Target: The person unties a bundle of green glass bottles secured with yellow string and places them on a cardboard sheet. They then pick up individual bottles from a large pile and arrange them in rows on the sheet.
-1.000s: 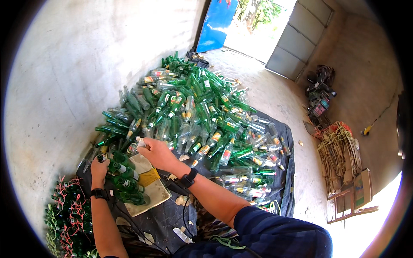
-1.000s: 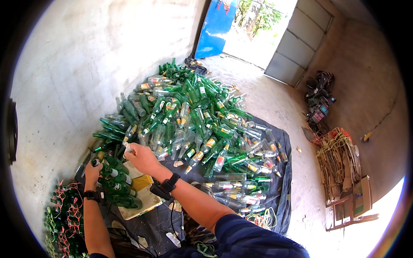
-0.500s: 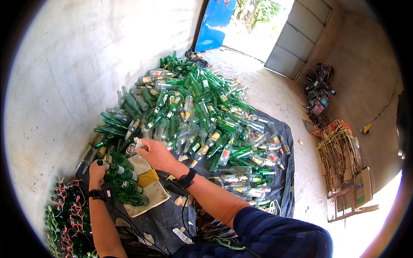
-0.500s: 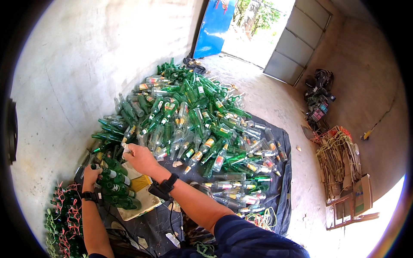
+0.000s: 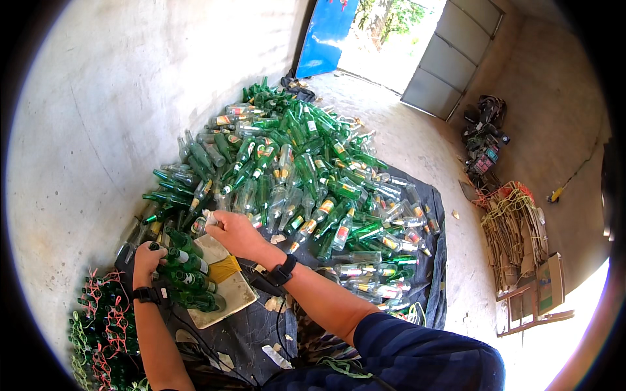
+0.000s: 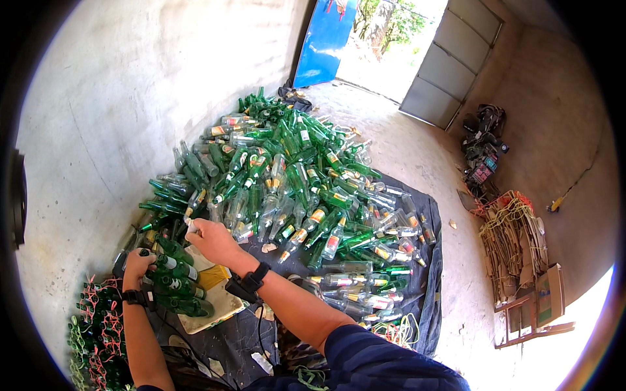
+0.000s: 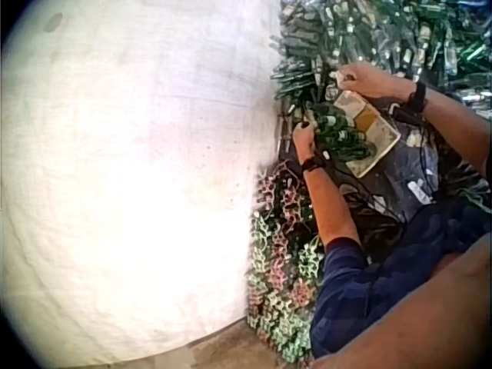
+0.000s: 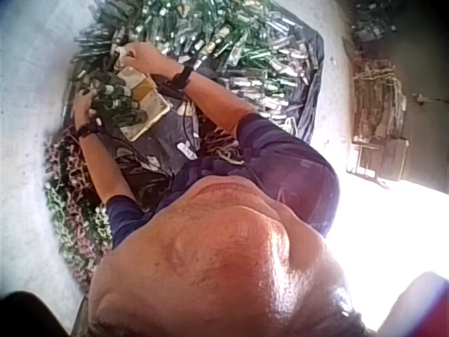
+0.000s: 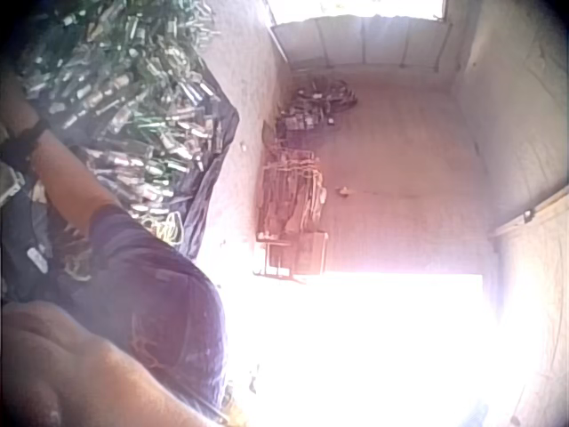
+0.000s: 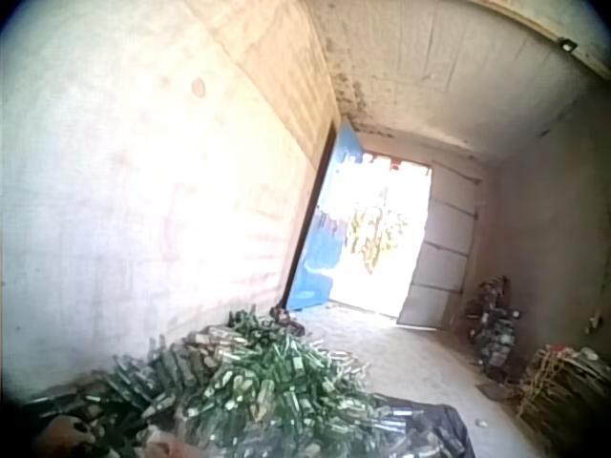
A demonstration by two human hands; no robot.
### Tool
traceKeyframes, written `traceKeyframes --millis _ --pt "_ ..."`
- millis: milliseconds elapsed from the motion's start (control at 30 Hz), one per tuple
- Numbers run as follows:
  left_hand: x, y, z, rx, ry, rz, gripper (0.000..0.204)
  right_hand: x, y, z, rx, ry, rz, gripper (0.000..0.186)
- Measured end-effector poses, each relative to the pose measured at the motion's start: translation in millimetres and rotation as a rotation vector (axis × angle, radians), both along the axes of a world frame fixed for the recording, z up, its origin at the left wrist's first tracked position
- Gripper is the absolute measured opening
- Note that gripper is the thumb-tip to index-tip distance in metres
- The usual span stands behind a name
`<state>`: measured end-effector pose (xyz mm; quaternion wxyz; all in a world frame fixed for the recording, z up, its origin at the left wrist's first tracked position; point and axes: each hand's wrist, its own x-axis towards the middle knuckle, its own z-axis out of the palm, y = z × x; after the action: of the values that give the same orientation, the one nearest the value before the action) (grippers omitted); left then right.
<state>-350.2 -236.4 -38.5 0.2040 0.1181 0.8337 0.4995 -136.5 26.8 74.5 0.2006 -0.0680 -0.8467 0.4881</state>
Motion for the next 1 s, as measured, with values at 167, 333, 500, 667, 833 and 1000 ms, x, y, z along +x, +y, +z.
traceKeyframes --millis 167,333,500,667,833,1000 --pt "11 6 9 -0.106 0.185 -0.004 0.028 1 0 -1 -0.011 -0.006 -0.005 0.024" --pt "7 -5 4 -0.197 0.612 0.007 0.038 -4 -7 0 0.014 0.009 0.018 0.025" --pt "29 9 23 -0.399 0.432 -0.024 0.041 0 -3 -4 0.032 0.0 0.0 0.025" --pt "39 10 28 -0.527 0.539 -0.012 0.044 0 -7 0 0.032 -0.003 0.001 0.025" --pt "43 14 32 -0.515 0.579 0.013 0.038 -1 -6 -5 0.031 0.015 0.005 0.024" --pt "41 13 30 -0.493 0.651 -0.009 0.033 -1 -6 -4 0.028 -0.004 0.009 0.024"
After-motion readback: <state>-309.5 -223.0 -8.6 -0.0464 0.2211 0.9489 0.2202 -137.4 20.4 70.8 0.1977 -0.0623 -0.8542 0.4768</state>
